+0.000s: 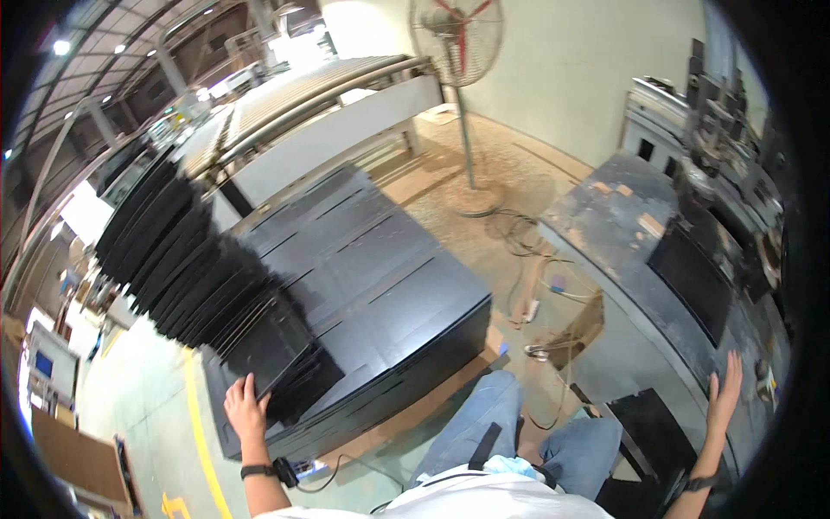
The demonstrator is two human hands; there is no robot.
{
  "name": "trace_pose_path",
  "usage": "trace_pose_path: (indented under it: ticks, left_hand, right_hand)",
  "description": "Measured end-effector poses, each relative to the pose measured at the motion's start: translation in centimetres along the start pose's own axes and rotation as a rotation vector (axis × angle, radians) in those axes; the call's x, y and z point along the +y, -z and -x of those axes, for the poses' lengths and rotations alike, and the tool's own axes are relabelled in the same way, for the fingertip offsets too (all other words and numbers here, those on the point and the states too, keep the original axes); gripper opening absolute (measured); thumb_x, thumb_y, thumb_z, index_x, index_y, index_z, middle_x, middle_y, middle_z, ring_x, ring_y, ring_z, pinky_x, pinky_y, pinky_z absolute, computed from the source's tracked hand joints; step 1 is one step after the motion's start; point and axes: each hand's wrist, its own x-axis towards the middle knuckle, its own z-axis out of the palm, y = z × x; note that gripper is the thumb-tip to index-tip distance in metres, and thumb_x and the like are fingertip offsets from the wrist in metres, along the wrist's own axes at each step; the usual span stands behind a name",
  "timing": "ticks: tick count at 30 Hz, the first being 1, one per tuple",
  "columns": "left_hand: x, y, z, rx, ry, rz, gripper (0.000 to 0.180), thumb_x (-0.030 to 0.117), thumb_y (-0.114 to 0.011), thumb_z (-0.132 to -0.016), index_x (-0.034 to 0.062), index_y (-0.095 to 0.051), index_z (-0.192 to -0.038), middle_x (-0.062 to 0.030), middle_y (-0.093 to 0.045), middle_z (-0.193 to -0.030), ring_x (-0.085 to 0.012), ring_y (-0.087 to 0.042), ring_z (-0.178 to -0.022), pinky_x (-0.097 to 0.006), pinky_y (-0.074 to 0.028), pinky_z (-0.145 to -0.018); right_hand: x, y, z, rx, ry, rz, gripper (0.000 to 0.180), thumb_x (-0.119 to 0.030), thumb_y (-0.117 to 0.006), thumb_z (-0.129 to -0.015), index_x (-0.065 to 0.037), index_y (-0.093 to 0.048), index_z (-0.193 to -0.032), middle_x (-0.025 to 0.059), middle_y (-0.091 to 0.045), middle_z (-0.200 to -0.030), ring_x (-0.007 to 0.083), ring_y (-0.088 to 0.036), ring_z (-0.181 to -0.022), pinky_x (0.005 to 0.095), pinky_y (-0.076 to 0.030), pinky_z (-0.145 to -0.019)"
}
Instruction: Operate a multi-spindle boring machine to process black wooden panels in a furniture manufacturing facility.
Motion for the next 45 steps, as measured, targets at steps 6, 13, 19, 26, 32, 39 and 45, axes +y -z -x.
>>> trace_pose_path:
  ticks: [6, 13, 19, 26, 32, 39, 45]
  left_hand:
    - [-4.4, -2.8, 1.4, -0.058, 0.139, -0.076, 0.077, 0.023, -0.078, -0.066, 0.0066, -0.046, -0.134, -0.0175, -0.051, -0.13, -0.035, -0.047, -0.119, -0.044, -0.039, -0.099]
    - [5.7, -0.4, -6.1, 0.251, -0.149, -0.395, 0.076, 0.065, -0.064, -0.076, 0.0062, -0.058, -0.123, -0.0199, -0.059, -0.114, -0.0353, -0.057, -0.103, -0.05, -0.045, -0.091]
    - [44.5, 5.4, -10.2, 0.126, -0.908, 1.064, 0.052, 0.016, -0.076, -0.065, 0.0061, -0.061, -0.113, -0.0147, -0.057, -0.114, -0.0367, -0.049, -0.115, -0.048, -0.038, -0.098]
    - [75.3, 8.6, -3.9, -0.087, -1.339, 0.961, 0.076, 0.059, -0.058, -0.081, 0.0045, -0.047, -0.132, -0.0151, -0.045, -0.138, -0.0336, -0.034, -0.132, -0.056, -0.023, -0.11]
    - [68.2, 12.1, -0.9, -0.123, -1.432, 1.016, 0.068, 0.05, -0.066, -0.074, 0.0033, -0.055, -0.123, -0.0148, -0.051, -0.117, -0.0313, -0.044, -0.118, -0.05, -0.03, -0.106]
    - [48.3, 7.0, -2.1, 0.333, -1.405, 0.989, 0.029, 0.011, -0.064, -0.066, 0.013, -0.067, -0.095, -0.0035, -0.06, -0.087, -0.0227, -0.059, -0.084, -0.033, -0.052, -0.073]
    - [27.0, 9.2, 0.1, 0.291, -0.892, 0.476, 0.018, 0.01, -0.069, -0.071, 0.0105, -0.067, -0.089, -0.0027, -0.062, -0.088, -0.0249, -0.058, -0.081, -0.036, -0.049, -0.07]
  right_hand:
    - [0.6, 8.0, 24.1, -0.45, -0.964, 0.399, 0.096, -0.027, -0.076, -0.073, -0.008, -0.019, -0.148, 0.0099, -0.013, -0.157, 0.0321, -0.011, -0.144, 0.0674, -0.016, -0.106]
    - [-3.9, 10.7, 29.8, -0.184, -0.867, 0.338, 0.078, 0.005, -0.069, -0.065, -0.002, -0.039, -0.136, 0.0171, -0.04, -0.142, 0.0359, -0.033, -0.135, 0.0513, -0.027, -0.11]
    - [-6.0, 19.1, 21.5, 0.155, -0.554, 0.114, 0.06, 0.013, -0.056, -0.062, 0.002, -0.054, -0.122, 0.0224, -0.058, -0.12, 0.0379, -0.057, -0.112, 0.0407, -0.044, -0.098]
    - [-7.8, 16.8, 2.9, 0.155, 0.02, -0.009, 0.046, 0.008, -0.057, -0.064, -0.01, -0.065, -0.106, 0.011, -0.067, -0.107, 0.0286, -0.065, -0.097, 0.0371, -0.054, -0.082]
    - [-6.9, 6.3, -6.6, 0.034, 0.127, 0.005, 0.039, -0.004, -0.054, -0.078, -0.011, -0.059, -0.116, 0.0116, -0.065, -0.11, 0.0286, -0.064, -0.099, 0.0371, -0.052, -0.087]
    - [-4.5, -6.4, -11.7, -0.232, 0.148, -0.136, 0.049, -0.03, -0.058, -0.088, 0.001, -0.051, -0.124, 0.0209, -0.051, -0.132, 0.0348, -0.046, -0.125, 0.041, -0.039, -0.104]
    - [-5.7, -8.9, -14.6, -0.168, 0.379, -0.249, 0.038, -0.025, -0.059, -0.086, 0.002, -0.057, -0.111, 0.0213, -0.056, -0.122, 0.035, -0.051, -0.117, 0.0395, -0.043, -0.1]
